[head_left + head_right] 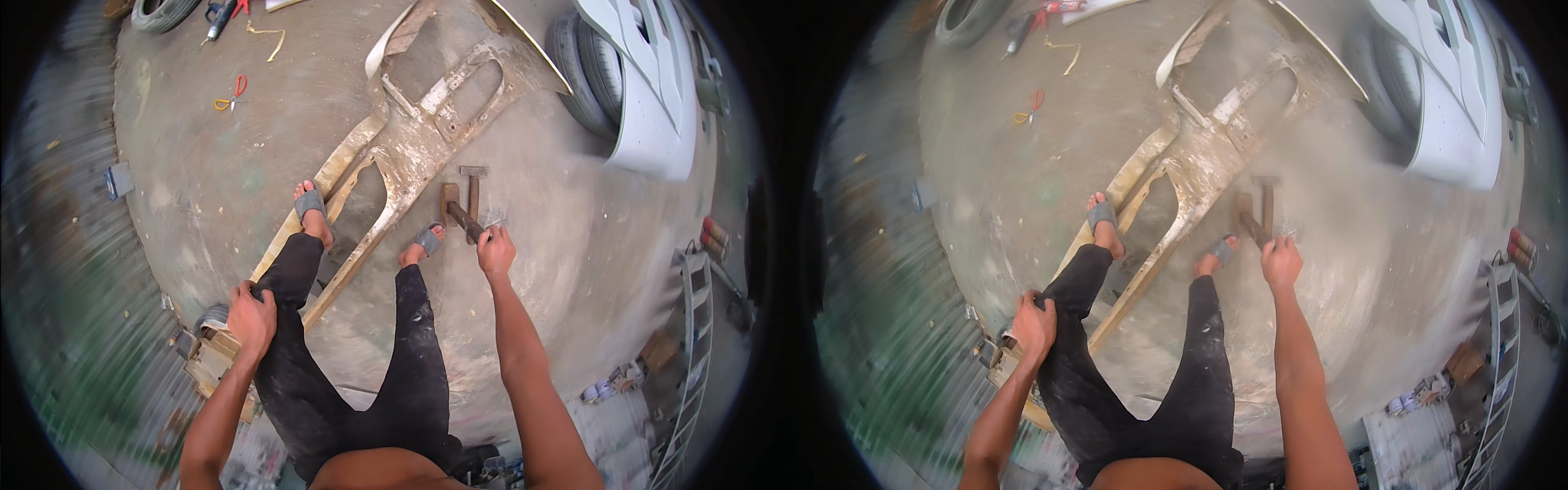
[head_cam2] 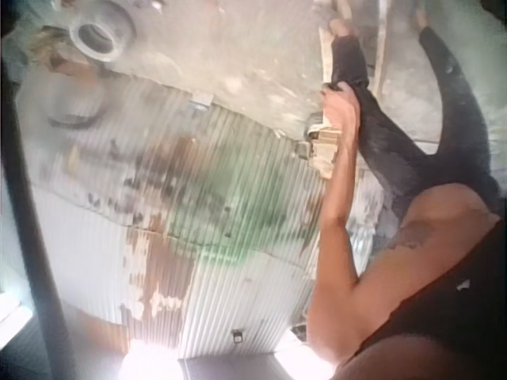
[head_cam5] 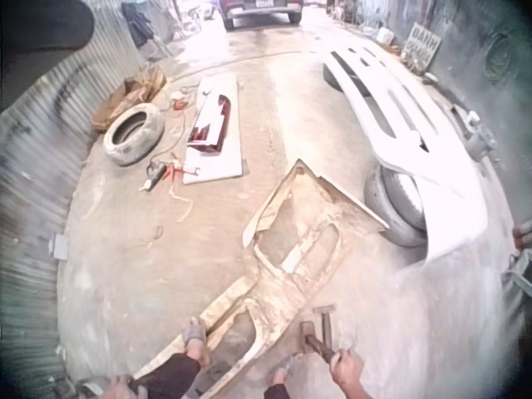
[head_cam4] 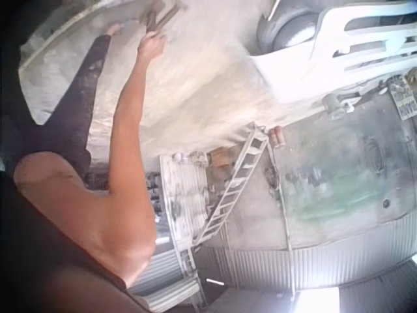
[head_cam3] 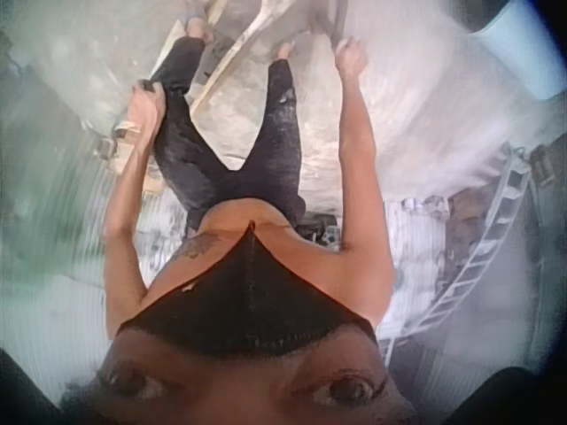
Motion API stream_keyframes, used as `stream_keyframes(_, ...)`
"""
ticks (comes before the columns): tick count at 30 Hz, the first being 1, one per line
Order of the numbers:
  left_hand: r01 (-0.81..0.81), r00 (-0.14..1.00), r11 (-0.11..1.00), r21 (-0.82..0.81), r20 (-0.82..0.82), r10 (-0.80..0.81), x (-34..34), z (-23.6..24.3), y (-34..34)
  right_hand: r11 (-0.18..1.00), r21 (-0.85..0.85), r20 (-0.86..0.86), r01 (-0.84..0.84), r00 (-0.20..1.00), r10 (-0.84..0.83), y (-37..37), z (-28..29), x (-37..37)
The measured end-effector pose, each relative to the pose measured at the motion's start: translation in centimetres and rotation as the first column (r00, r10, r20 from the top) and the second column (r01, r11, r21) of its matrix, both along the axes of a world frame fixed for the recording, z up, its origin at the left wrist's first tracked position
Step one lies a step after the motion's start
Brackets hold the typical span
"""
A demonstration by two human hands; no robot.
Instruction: The person removes a mesh grille from a car bumper using scissors, then uses a hammer to tap and adjust the bumper frame. The person handles the bumper, mesh grille, scissors, and hammer in a workshop setting.
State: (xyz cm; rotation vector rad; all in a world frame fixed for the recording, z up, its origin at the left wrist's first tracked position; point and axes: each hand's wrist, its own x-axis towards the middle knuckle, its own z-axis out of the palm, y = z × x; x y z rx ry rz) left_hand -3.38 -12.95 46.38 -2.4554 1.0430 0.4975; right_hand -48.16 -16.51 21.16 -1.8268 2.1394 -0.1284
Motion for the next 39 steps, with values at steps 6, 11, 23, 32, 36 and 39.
stream_keyframes(6,-0.017,1.0,1.0,0.005,-0.011,0.018,0.0,0.2,-0.1,0.997,-0.049,0.014,-0.054,0.998,0.055,0.4,-0.4,5.7)
stream_keyframes(11,-0.024,0.999,0.999,-0.022,-0.035,0.024,0.3,0.2,0.7,0.989,-0.003,-0.008,-0.15,0.989,0.15,0.5,-0.5,10.7)
stream_keyframes(23,-0.065,0.994,0.995,-0.076,-0.095,0.058,1.1,0.3,2.2,0.893,0.427,-0.029,-0.144,0.985,0.172,8.0,2.1,6.7)
stream_keyframes(32,-0.106,0.99,0.991,-0.08,-0.107,0.097,0.8,0.5,3.0,0.733,0.677,-0.179,-0.073,0.949,0.259,0.7,0.5,8.2)
stream_keyframes(36,-0.115,0.989,0.99,-0.086,-0.1,0.107,0.8,0.2,3.6,0.799,0.599,-0.161,-0.055,0.969,0.188,-3.3,-0.3,6.4)
stream_keyframes(39,-0.106,0.989,0.99,-0.091,-0.11,0.096,0.6,0.2,3.2,0.823,0.549,-0.105,-0.148,0.964,0.243,-4.5,0.1,4.7)
